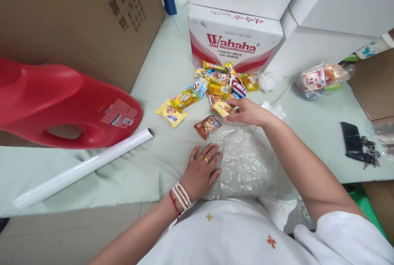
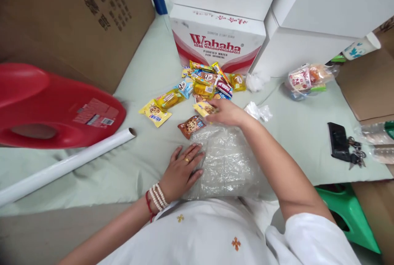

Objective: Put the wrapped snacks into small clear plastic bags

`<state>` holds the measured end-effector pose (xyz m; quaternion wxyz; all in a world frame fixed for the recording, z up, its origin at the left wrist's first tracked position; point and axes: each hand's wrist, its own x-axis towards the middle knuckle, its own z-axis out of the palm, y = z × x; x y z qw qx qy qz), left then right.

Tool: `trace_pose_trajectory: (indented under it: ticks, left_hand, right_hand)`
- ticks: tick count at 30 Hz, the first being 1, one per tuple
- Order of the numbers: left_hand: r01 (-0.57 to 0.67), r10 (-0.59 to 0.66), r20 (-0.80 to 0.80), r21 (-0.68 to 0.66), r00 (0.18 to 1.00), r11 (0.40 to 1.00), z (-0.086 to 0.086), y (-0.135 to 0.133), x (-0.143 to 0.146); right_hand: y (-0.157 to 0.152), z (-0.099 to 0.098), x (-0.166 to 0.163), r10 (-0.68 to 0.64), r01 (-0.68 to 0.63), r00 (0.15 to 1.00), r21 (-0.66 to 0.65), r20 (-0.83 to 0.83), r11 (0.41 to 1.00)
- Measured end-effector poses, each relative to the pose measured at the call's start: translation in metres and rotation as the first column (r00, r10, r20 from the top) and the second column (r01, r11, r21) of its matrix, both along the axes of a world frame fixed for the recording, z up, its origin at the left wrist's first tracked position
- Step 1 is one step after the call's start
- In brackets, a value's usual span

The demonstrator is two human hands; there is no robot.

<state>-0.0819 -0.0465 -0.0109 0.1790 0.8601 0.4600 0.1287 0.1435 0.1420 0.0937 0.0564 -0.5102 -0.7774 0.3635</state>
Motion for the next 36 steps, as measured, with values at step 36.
trace_pose_trajectory:
  ticks: [36]
  left_hand:
    - [0.000, 0.003, 0.101, -0.027, 0.995, 1.000, 0.000, 0.002, -0.006]
  right_hand:
    - [0.057, -0.009, 0.026, 0.085, -0.188, 0.819, 0.126, 0.567, 0.974]
